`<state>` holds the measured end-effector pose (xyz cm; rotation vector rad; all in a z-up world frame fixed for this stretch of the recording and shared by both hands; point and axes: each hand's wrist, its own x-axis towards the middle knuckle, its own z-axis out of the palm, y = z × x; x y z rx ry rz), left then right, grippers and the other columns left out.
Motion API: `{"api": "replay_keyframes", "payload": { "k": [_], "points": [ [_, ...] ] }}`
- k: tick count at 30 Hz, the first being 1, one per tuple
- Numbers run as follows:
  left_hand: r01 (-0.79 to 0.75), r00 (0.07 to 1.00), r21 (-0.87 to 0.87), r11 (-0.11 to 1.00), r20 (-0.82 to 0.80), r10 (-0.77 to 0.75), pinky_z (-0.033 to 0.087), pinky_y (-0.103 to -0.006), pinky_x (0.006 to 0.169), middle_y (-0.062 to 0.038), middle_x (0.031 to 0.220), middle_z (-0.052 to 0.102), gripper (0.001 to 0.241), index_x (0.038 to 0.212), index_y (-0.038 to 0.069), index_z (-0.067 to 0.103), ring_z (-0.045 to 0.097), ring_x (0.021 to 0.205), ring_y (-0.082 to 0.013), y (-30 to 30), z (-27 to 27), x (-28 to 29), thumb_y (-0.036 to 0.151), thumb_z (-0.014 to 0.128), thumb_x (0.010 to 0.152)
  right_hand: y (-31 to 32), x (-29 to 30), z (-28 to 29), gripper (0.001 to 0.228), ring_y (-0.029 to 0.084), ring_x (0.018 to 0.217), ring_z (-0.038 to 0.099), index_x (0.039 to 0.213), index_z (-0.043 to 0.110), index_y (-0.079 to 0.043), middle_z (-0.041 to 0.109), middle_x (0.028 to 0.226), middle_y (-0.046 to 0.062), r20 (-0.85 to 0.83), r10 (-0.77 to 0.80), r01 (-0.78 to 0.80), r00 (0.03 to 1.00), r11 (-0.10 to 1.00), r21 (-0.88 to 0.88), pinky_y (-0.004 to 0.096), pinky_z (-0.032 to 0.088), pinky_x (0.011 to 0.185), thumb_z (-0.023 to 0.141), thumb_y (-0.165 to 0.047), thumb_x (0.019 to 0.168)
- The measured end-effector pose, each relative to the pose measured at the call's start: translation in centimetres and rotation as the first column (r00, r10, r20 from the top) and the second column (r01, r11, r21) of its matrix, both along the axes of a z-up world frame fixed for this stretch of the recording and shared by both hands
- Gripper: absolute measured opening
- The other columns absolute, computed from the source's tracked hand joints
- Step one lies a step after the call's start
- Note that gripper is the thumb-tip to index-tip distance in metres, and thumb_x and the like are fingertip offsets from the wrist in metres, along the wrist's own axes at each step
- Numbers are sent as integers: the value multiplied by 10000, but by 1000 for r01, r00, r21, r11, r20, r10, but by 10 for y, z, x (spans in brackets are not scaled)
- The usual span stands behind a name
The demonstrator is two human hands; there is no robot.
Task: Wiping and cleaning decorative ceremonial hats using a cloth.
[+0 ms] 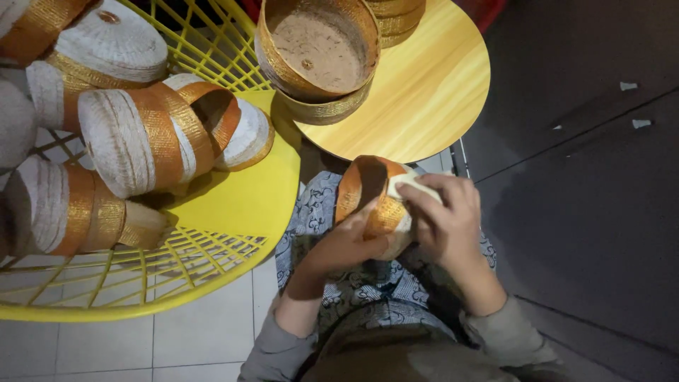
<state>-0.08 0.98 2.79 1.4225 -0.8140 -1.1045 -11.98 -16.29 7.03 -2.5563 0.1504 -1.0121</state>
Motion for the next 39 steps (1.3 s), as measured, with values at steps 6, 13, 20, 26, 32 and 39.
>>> {"api": "replay_keyframes", "payload": {
  "k": [6,13,20,26,32,39],
  "points": [
    [-32,956,125,992,-287,67,395,-356,725,-256,1034,509,952,1797,113,159,463,902,-299,0,-27,-5,115,692,1008,6,-2,-13,312,257,1028,582,1188,712,-210,654,1133,74,-8,21,-21,1000,1000,-1,375,447,870,768,-108,898],
    [-127,942,-85,988,-322,93,541,-286,954,-141,1414,528,852,1613,15,177,589,1206,-168,-2,-27,-2,137,700,952,14,0,-25,287,243,984,578,1134,722,-216,673,1120,51,-48,90,-91,995,996,-13,373,428,838,755,-106,871],
    [-20,984,-239,971,-177,-24,482,-246,1002,-62,1426,509,746,1616,14,200,527,1224,-99,-2,-10,-7,134,621,1013,0,3,-1,450,311,1054,596,1198,730,-175,659,1130,75,-82,-35,35,996,999,2,433,455,897,718,-43,768],
    [-13,978,-62,998,-206,0,503,-247,735,-99,1149,584,833,1683,60,152,565,908,-111,0,-29,-5,131,601,985,9,-3,-6,379,314,1031,579,1170,712,-176,642,1130,84,-26,51,-51,998,999,9,435,454,885,758,-79,807],
    [-30,998,-111,993,-55,24,491,-269,862,-77,1298,545,794,1641,33,166,535,1061,-121,-1,-18,-1,236,612,1016,16,-7,-7,425,308,1022,581,1148,729,-209,650,1137,77,-46,110,-111,993,994,-23,427,467,887,723,-42,758],
    [83,971,-86,993,232,-61,521,-324,1011,-138,1268,661,532,1481,-9,468,609,1160,-166,0,13,-2,288,590,1057,3,-6,19,424,300,1019,591,1183,730,-185,647,1126,74,42,5,-3,999,999,-39,435,453,878,736,-46,783]
  ]
}}
